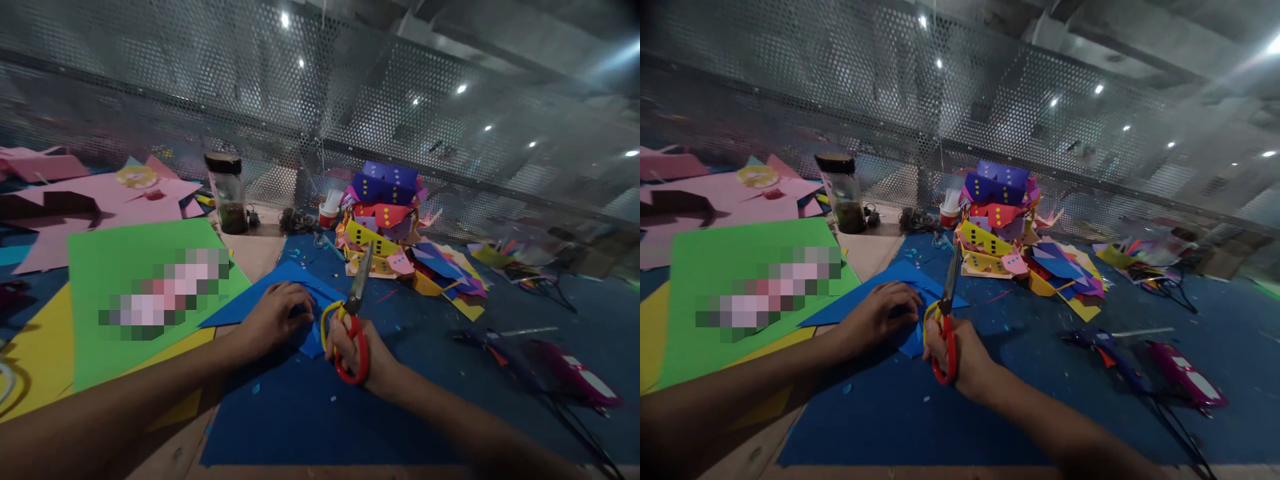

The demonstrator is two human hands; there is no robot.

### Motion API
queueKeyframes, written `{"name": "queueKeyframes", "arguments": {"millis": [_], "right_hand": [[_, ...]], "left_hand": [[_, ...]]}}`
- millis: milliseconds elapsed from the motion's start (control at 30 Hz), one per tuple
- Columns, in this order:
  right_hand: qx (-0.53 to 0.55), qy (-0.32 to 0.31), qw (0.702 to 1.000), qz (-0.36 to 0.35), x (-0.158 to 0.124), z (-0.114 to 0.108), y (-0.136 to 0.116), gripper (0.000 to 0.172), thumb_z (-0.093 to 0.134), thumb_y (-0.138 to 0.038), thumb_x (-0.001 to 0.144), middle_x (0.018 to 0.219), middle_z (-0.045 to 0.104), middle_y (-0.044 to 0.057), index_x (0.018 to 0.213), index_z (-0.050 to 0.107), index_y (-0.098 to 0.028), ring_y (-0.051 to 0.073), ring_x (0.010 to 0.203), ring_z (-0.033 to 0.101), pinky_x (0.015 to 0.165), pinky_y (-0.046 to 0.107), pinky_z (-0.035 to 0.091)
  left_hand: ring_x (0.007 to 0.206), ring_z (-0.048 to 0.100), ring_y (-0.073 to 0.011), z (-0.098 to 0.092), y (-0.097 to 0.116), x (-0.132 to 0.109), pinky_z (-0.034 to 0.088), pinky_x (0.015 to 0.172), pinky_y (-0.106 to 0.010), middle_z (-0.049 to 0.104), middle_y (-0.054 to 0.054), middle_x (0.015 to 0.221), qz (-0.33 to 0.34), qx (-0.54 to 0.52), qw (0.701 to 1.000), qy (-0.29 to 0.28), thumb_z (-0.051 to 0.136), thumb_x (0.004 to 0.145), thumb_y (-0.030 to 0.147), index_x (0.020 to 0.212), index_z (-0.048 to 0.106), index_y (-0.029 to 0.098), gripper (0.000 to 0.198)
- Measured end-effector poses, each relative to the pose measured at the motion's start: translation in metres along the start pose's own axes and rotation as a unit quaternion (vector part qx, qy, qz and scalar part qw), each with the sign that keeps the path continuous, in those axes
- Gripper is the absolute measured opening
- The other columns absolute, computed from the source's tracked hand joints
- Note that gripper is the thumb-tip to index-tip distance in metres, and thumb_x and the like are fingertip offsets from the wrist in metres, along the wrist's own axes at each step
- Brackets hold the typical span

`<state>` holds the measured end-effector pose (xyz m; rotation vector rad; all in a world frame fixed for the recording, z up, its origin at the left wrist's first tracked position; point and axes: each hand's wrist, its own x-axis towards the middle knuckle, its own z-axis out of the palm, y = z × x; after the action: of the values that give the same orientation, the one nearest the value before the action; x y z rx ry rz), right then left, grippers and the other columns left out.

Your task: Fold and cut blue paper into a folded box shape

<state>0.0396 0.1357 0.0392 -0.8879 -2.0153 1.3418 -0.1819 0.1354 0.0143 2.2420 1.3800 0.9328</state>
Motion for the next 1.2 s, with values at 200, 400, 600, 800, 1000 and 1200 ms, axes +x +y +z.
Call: {"name": "queueKeyframes", "arguments": {"millis": [200,400,600,800,1000,1200], "right_hand": [[-0.149,-0.004,0.987,0.052,0.006,-0.040,-0.013,0.055,0.041,-0.058,0.102,0.057,0.056,0.000,0.065,0.055,-0.020,0.013,0.050,0.054,0.052,0.025,0.039],[-0.513,0.088,0.843,0.135,-0.003,-0.110,0.007,0.032,0.064,-0.052,0.091,0.080,0.073,0.009,0.092,0.064,-0.020,0.027,0.075,0.069,0.059,0.029,0.036],[-0.530,0.085,0.832,0.140,-0.021,-0.138,0.025,0.030,0.070,-0.043,0.087,0.106,0.073,0.013,0.105,0.071,-0.019,0.029,0.089,0.072,0.071,0.032,0.045],[-0.347,0.090,0.932,0.058,-0.010,-0.092,-0.009,0.028,0.060,-0.041,0.095,0.101,0.072,0.008,0.110,0.069,-0.020,0.023,0.087,0.069,0.074,0.032,0.048],[-0.019,0.006,0.999,0.033,0.009,-0.026,-0.013,0.029,0.071,-0.036,0.088,0.086,0.069,0.000,0.109,0.061,-0.020,0.016,0.079,0.066,0.067,0.025,0.049],[0.053,0.018,0.997,0.049,0.013,-0.017,-0.004,0.016,0.071,-0.030,0.084,0.081,0.069,0.001,0.093,0.064,-0.018,0.018,0.077,0.069,0.072,0.030,0.054]], "left_hand": [[0.105,0.062,-0.0233,0.000,0.002,0.000,0.041,0.099,-0.040,0.073,-0.004,0.108,-0.010,0.002,1.000,0.004,0.068,0.093,0.024,0.090,0.069,0.023,0.004],[0.102,0.064,-0.0232,-0.003,0.004,0.000,0.046,0.096,-0.041,0.073,-0.004,0.102,-0.004,-0.014,1.000,0.017,0.064,0.094,0.024,0.088,0.068,0.022,0.007],[0.101,0.065,-0.0230,-0.002,0.002,-0.001,0.049,0.094,-0.039,0.072,-0.005,0.102,0.006,-0.042,0.998,0.048,0.064,0.094,0.026,0.088,0.067,0.022,0.008],[0.104,0.064,-0.0241,-0.008,0.012,-0.002,0.049,0.096,-0.039,0.072,-0.005,0.103,0.001,-0.051,0.993,0.105,0.062,0.096,0.033,0.089,0.067,0.022,0.013],[0.107,0.063,-0.0245,-0.013,0.018,-0.004,0.048,0.098,-0.041,0.072,-0.006,0.104,0.007,-0.053,0.985,0.167,0.062,0.096,0.032,0.092,0.068,0.023,0.012],[0.116,0.059,-0.0252,-0.013,0.023,-0.007,0.045,0.104,-0.043,0.071,-0.005,0.110,0.008,-0.050,0.982,0.183,0.064,0.096,0.031,0.092,0.069,0.024,0.010]]}}
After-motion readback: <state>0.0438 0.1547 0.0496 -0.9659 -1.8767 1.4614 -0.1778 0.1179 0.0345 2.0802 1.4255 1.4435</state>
